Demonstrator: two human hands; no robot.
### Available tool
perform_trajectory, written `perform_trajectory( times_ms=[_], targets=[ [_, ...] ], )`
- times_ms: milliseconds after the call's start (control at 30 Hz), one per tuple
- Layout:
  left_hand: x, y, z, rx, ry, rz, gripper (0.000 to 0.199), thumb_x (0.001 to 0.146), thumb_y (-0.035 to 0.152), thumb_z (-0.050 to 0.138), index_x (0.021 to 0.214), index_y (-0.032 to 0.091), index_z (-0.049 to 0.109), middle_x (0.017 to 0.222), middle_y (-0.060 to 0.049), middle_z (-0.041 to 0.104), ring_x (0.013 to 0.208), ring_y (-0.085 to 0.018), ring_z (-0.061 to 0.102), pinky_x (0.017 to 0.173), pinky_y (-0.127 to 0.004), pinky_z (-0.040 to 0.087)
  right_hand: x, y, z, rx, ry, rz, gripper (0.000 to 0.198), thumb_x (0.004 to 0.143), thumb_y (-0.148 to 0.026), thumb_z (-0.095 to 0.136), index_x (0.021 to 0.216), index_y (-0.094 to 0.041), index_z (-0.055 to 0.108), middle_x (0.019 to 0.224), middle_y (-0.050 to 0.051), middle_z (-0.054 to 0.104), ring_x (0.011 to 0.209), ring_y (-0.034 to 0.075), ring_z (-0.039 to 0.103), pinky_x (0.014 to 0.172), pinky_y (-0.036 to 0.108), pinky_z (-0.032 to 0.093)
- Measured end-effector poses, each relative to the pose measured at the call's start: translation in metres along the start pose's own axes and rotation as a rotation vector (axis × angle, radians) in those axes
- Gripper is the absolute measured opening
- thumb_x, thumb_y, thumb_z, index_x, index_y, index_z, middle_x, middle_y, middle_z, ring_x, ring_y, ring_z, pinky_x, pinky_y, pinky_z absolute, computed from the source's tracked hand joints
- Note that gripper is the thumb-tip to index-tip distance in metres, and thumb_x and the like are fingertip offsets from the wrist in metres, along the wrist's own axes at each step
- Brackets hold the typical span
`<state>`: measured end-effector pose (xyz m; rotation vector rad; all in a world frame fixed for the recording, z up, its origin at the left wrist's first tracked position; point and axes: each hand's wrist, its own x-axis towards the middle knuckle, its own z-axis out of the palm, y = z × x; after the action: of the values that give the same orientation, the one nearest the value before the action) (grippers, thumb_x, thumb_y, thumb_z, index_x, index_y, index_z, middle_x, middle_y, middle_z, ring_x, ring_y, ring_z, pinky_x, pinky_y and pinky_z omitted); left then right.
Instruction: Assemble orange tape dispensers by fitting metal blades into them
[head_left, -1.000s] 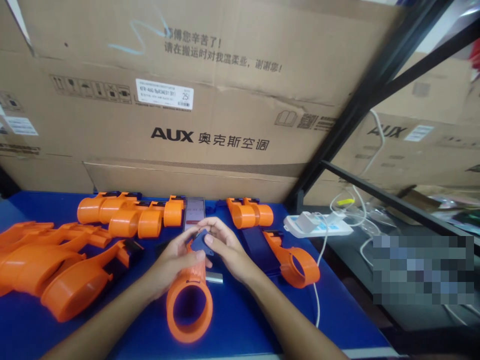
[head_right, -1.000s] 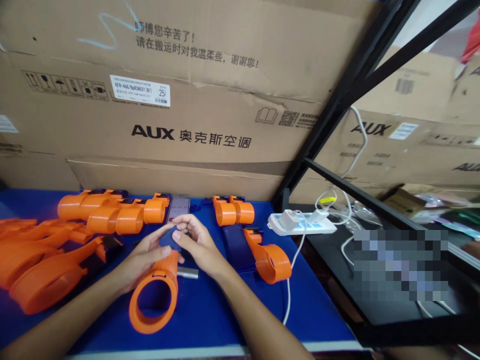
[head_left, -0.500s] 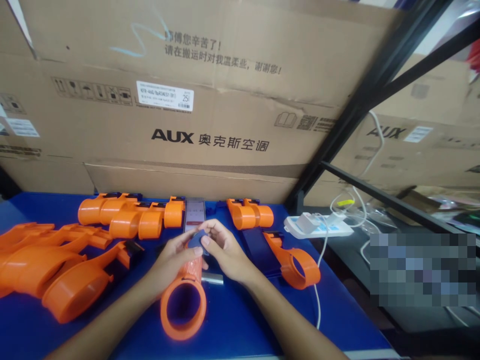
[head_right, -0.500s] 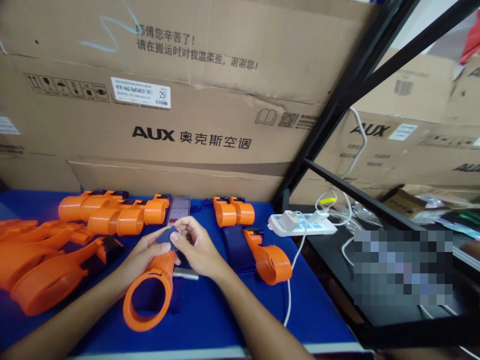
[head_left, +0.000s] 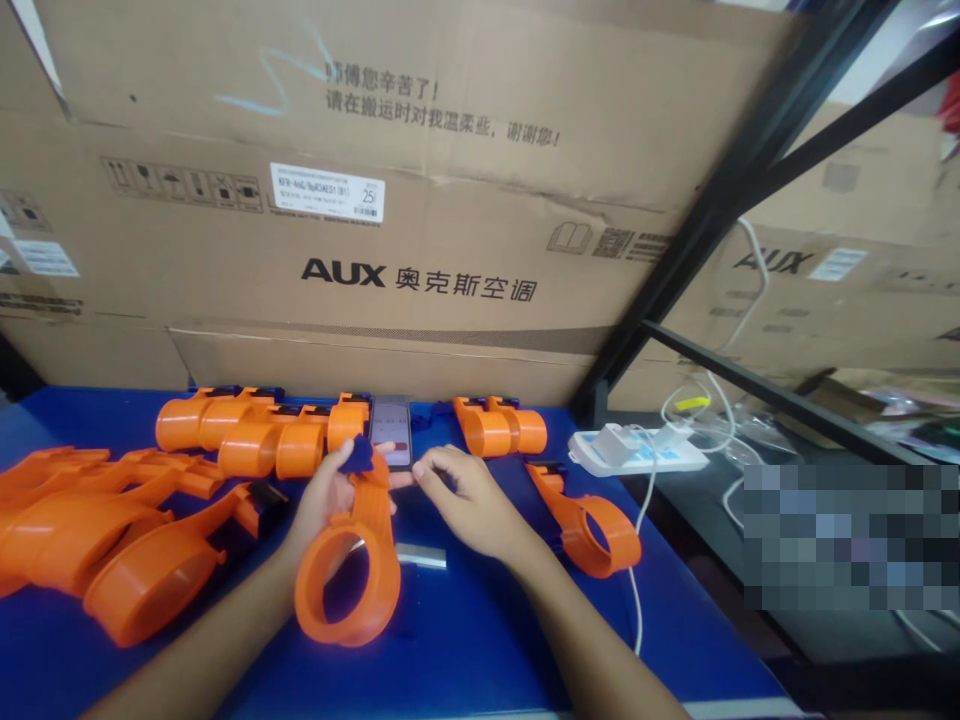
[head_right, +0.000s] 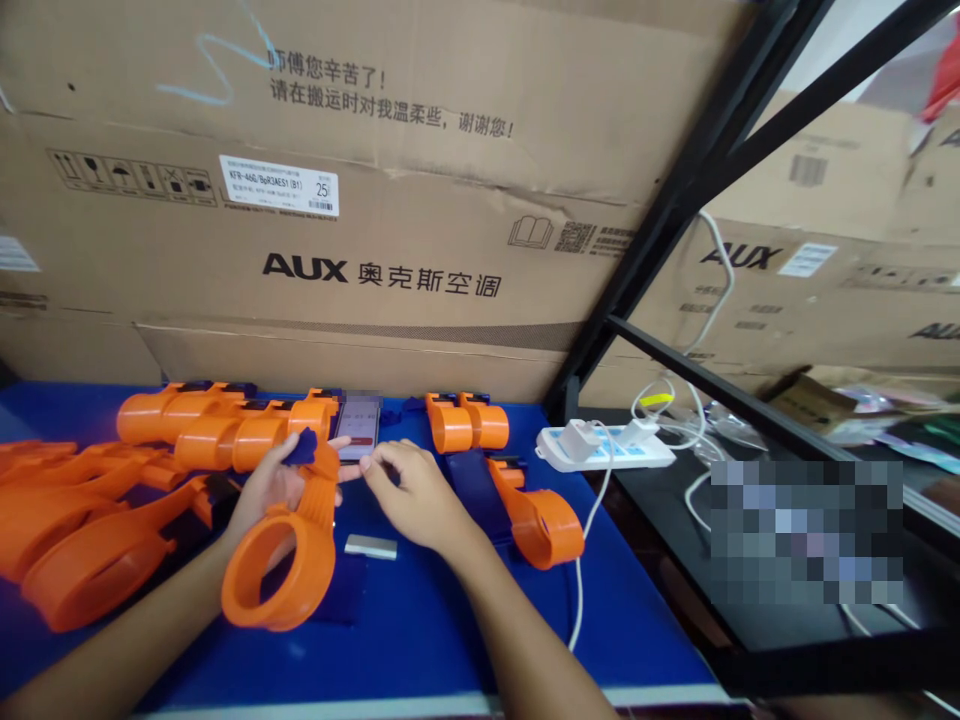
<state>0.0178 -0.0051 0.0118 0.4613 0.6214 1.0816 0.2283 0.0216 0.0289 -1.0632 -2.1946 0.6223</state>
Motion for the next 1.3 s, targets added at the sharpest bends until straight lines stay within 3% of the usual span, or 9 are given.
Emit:
perform_trajectory(
  times_ms=[100,167,267,400,500,600,733,933,1300],
  targets=[
    [0.0,0.004,0.002,-0.03,0.067,0.034,0.064,0.1,0.055,0.047,0.146,0.011,0.05,0.108,-0.022,0.077,0.059,-0.022,0.072,0.05,-0.032,0.058,-0.001,0.008,0.004,-0.168,0.0,0.057,0.027,0.104,-0.032,0.047,0.089,-0.02,0.066,0.087,0.004,0.067,0.086,0.02,0.06,0.078,0.031,0.045],
    [-0.001,0.006,0.003,-0.049,0.109,0.061,0.061,0.102,0.054,0.044,0.144,0.011,0.052,0.107,-0.021,0.077,0.057,-0.021,0.071,0.049,-0.032,0.058,-0.001,0.013,0.011,-0.295,0.001,0.099,0.022,0.102,-0.027,0.049,0.107,-0.02,0.069,0.103,0.008,0.069,0.099,0.023,0.061,0.089,0.034,0.045],
    [-0.003,0.007,0.005,-0.065,0.144,0.059,0.056,0.102,0.051,0.046,0.14,0.011,0.056,0.104,-0.019,0.078,0.056,-0.02,0.071,0.049,-0.032,0.058,-0.002,0.017,0.023,-0.404,-0.005,0.148,0.031,0.1,-0.022,0.05,0.126,-0.016,0.064,0.116,0.013,0.067,0.109,0.026,0.059,0.099,0.037,0.042],
    [-0.005,0.006,0.006,-0.091,0.159,0.071,0.052,0.097,0.044,0.057,0.137,0.011,0.059,0.101,-0.017,0.079,0.056,-0.019,0.07,0.05,-0.03,0.058,-0.004,0.012,0.02,-0.346,-0.072,0.15,0.019,0.099,-0.029,0.056,0.107,-0.017,0.069,0.104,0.012,0.067,0.101,0.026,0.059,0.091,0.037,0.044],
    [-0.007,0.006,0.007,-0.108,0.149,0.071,0.054,0.093,0.045,0.062,0.135,0.011,0.061,0.101,-0.016,0.079,0.057,-0.019,0.07,0.048,-0.029,0.057,-0.006,0.005,0.008,-0.197,-0.206,0.045,0.014,0.092,-0.034,0.069,0.09,-0.021,0.069,0.093,0.006,0.064,0.093,0.024,0.057,0.086,0.036,0.044],
    [-0.008,0.008,0.007,-0.131,0.133,0.071,0.054,0.092,0.045,0.062,0.134,0.01,0.061,0.099,-0.016,0.078,0.058,-0.018,0.069,0.051,-0.029,0.057,-0.009,-0.001,0.002,-0.059,-0.363,-0.081,0.022,0.083,-0.041,0.08,0.09,-0.024,0.07,0.093,0.004,0.061,0.098,0.024,0.056,0.09,0.037,0.044],
    [-0.008,0.008,0.004,-0.148,0.102,0.056,0.058,0.093,0.048,0.061,0.137,0.009,0.06,0.095,-0.015,0.078,0.059,-0.018,0.069,0.052,-0.027,0.056,-0.013,-0.003,0.012,-0.104,-0.46,-0.071,0.024,0.076,-0.037,0.085,0.088,-0.023,0.069,0.099,0.003,0.058,0.099,0.024,0.054,0.103,0.046,0.038],
    [-0.008,0.006,0.004,-0.134,0.07,0.051,0.063,0.093,0.05,0.06,0.142,0.01,0.056,0.1,-0.016,0.077,0.061,-0.019,0.07,0.053,-0.028,0.056,-0.011,0.001,0.024,-0.157,-0.457,-0.135,0.007,0.087,-0.025,0.073,0.085,-0.021,0.068,0.097,0.004,0.057,0.098,0.023,0.053,0.1,0.042,0.038],
    [-0.001,0.006,-0.002,-0.058,0.056,0.094,0.059,0.093,0.047,0.059,0.139,0.01,0.057,0.096,-0.016,0.077,0.061,-0.019,0.069,0.054,-0.03,0.056,-0.005,0.01,0.005,-0.213,-0.282,-0.129,0.004,0.095,-0.019,0.064,0.091,-0.02,0.065,0.096,0.006,0.063,0.094,0.022,0.055,0.093,0.038,0.04]
  ],
)
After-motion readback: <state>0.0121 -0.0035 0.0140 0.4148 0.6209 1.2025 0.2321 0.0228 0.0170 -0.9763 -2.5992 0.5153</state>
